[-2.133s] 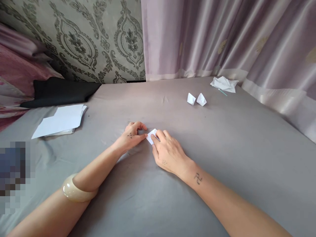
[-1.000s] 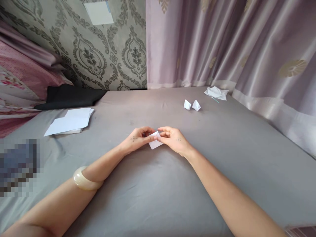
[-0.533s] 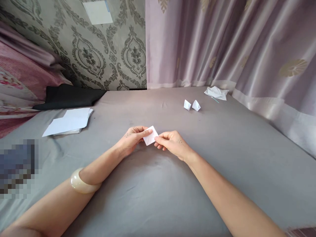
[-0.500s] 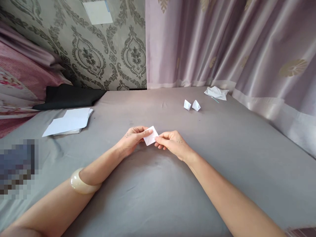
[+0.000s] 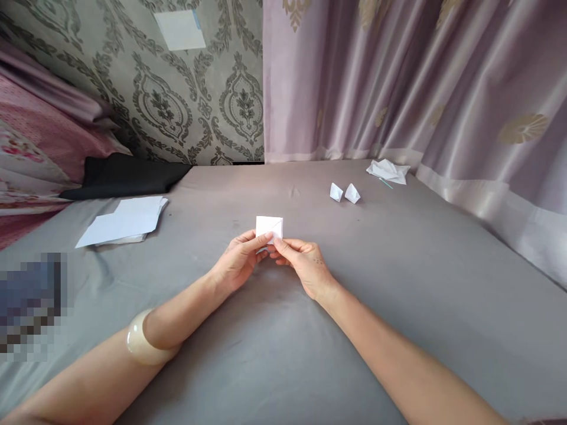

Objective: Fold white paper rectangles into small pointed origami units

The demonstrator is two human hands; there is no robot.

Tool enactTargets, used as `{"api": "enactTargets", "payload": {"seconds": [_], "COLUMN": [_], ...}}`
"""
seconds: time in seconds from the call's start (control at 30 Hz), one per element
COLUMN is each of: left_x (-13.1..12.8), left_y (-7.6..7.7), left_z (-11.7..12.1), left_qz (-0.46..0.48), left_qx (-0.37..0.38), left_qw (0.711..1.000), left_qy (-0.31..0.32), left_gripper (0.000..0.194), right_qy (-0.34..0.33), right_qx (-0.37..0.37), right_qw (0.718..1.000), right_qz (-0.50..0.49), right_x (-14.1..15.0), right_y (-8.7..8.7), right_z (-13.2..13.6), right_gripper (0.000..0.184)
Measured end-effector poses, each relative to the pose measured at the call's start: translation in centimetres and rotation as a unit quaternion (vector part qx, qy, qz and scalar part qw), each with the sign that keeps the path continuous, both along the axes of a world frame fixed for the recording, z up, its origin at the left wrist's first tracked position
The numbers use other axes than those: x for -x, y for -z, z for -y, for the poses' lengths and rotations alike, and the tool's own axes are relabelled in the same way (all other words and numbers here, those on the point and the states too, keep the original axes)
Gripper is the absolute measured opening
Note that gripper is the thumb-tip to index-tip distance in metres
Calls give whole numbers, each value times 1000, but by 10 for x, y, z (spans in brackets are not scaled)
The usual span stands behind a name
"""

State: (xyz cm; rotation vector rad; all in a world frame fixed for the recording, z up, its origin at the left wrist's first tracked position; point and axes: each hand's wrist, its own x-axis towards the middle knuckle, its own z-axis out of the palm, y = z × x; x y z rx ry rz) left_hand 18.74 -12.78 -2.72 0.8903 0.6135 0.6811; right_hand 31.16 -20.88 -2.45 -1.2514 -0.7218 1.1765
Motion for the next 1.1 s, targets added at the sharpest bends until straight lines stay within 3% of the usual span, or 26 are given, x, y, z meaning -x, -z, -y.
{"api": "enactTargets", "payload": {"seconds": [0.3,0.43,0.57,0.67,0.73,0.8,0.9,0.97,1.03,1.1], "left_x": [-2,3,9,10,10,10,11,12,12,12], "left_y": [0,-3,-10,-15,-17,-16,-11,-8,-7,-6], "left_z": [3,-1,-4,-3,-2,-3,-7,-10,-13,-15], "left_qz": [-16,-76,-207,-266,-275,-264,-213,-190,-199,-223], "left_qx": [-53,-174,-332,-466,-512,-481,-371,-339,-369,-460], "left_qw": [997,979,920,844,814,835,902,920,907,859], "left_qy": [-53,-72,-36,6,23,33,51,61,48,27], "left_gripper": [21,19,18,12,10,10,22,27,24,19], "right_qy": [3,-18,55,25,3,15,58,61,50,39], "right_qx": [4,38,-32,-77,-86,-83,-61,-44,-30,-37], "right_qw": [1000,996,981,966,961,966,986,993,991,975], "right_qz": [-5,77,185,246,265,243,142,96,118,215], "right_x": [4,-1,-13,-18,-19,-19,-20,-21,-22,-23], "right_y": [3,-4,-10,-13,-13,-12,-8,-6,-5,-4], "right_z": [0,2,3,4,5,4,2,1,0,0], "right_gripper": [28,28,34,30,20,16,19,24,27,25]}}
